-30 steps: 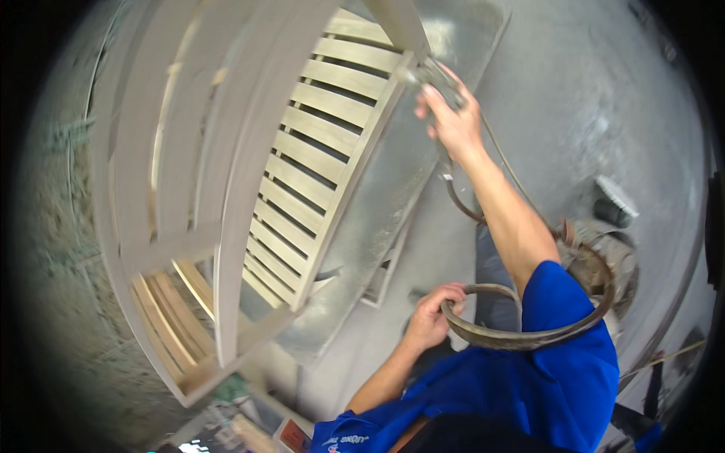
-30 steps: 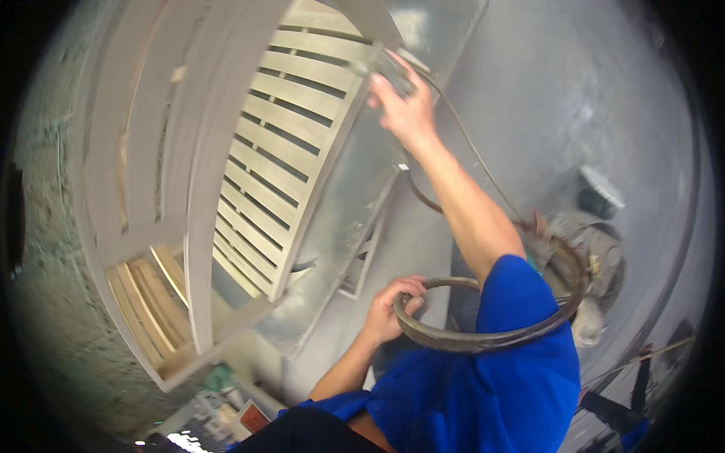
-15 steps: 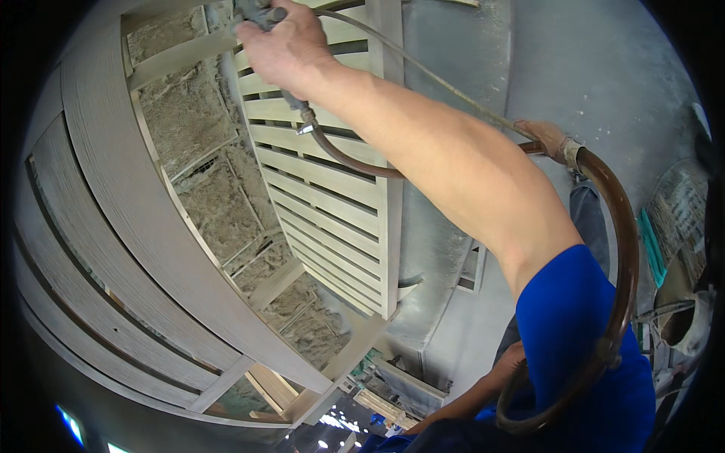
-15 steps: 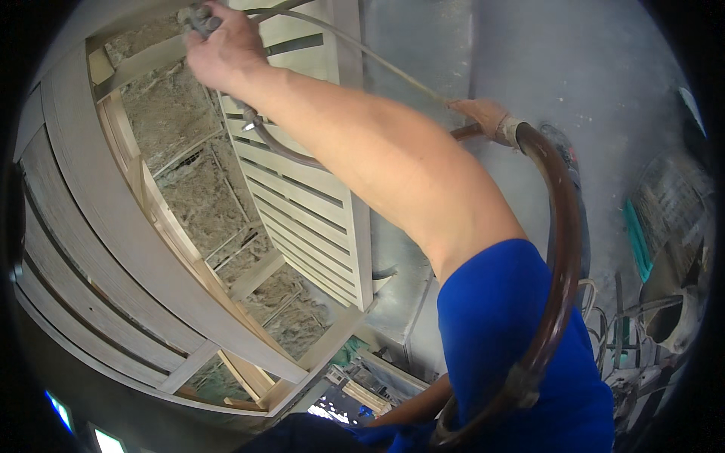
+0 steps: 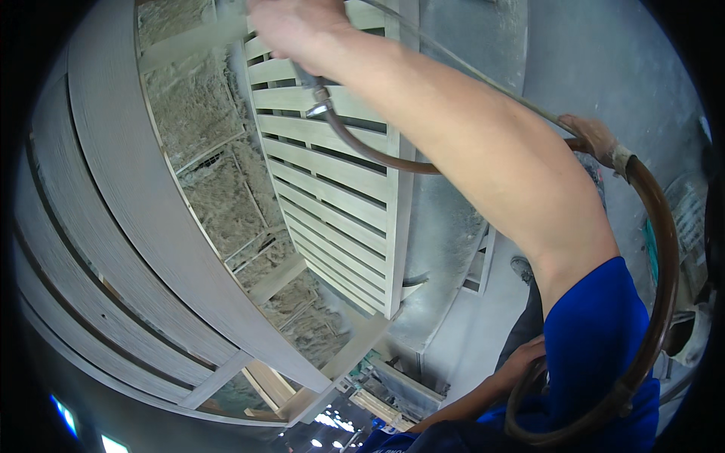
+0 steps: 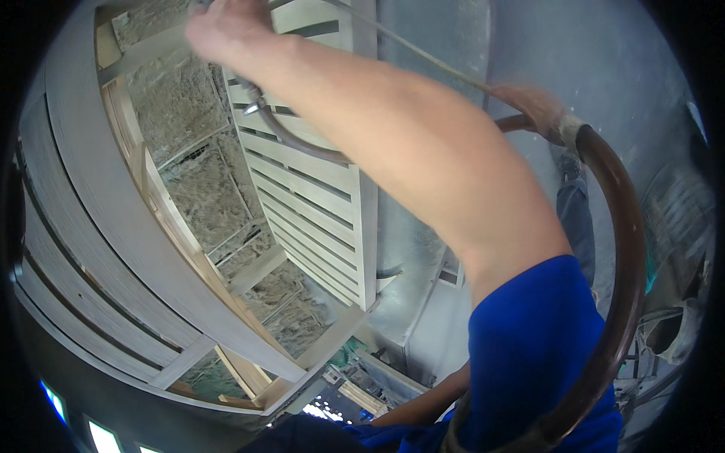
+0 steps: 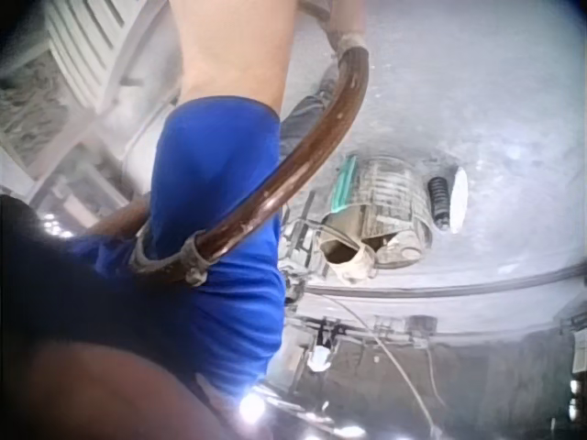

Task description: The person uses a spray gun to apply a light-colored coating to a wooden headboard frame. They move the spray gun steadily across the surface, covering the slats and frame edges while walking around the piece to reach different areas.

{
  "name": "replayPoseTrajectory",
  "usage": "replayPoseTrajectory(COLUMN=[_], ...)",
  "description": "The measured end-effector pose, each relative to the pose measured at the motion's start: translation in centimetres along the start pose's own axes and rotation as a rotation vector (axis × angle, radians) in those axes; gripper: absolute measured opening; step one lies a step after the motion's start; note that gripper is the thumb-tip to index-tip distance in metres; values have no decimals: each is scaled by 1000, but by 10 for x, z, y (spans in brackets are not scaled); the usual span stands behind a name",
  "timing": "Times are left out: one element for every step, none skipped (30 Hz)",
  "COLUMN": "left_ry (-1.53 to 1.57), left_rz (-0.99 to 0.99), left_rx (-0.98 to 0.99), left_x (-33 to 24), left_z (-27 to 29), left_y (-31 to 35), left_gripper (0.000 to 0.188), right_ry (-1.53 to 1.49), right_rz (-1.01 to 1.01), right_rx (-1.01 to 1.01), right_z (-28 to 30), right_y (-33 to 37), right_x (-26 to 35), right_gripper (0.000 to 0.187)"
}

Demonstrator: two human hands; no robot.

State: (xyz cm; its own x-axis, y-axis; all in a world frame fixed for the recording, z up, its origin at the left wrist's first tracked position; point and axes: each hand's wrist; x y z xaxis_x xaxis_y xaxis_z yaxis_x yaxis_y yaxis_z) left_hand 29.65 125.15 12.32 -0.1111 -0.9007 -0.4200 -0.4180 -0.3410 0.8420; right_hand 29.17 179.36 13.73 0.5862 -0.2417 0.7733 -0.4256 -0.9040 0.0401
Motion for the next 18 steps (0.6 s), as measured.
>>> replayPoseTrajectory(left_ry=[-6,-15,-28,-29,-99,-143,-279,-243,-227,-209,-205,-232,-211,-194,-179,-103,-116,-122], left_rz=[-8,-22,-41,-151,-114,-164,-313,-352,-367,-383,-400,-385,-417,-450,-499,-539,-562,-606], left_rx=[2,7,5,-20,3,1,-12,18,2,-14,-27,-22,-39,-54,-75,-86,-99,-107], left_x=[4,8,12,17,22,27,32,37,42,45,48,49,51,51,52,53,55,58], left_z=[0,0,1,2,3,4,4,4,2,1,-2,-4,-8,-12,-15,-21,-25,-27], left_y=[1,3,4,5,7,8,9,10,12,15,17,18,17,16,13,10,5,4], left_gripper=[22,22,22,22,23,23,23,25,25,25,25,25,24,24,24,24,24,24], right_ry=[-8,-13,23,60,29,-2,142,286,243,204,206,207,301,387,466,448,430,416], right_rz=[-17,-34,-5,25,97,165,184,206,109,9,9,10,163,322,489,305,118,-71], right_rx=[0,2,0,1,-22,-42,-22,1,61,120,136,153,144,133,120,157,193,222], right_z=[8,16,23,29,31,34,41,49,53,56,51,47,30,9,-6,-14,-21,-28], right_y=[2,4,5,8,14,22,30,39,45,51,54,57,55,48,45,43,39,40], right_x=[-4,-7,-8,-8,-3,4,14,24,30,35,36,37,28,21,15,15,18,20], right_gripper=[30,30,31,32,33,34,34,35,35,35,35,36,36,37,37,37,36,36])
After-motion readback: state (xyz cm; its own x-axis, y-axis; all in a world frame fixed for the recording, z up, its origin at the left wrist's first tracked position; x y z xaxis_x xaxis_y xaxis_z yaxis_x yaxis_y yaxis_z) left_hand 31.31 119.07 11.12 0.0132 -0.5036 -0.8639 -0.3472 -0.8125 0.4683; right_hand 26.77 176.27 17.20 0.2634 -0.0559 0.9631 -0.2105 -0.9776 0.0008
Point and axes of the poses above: each hand's wrist, its own y-axis away from the middle knuckle, its own z-axis out of the back of the hand, x = y × z, and after that the axes turned 8 degrees about z, right-handed
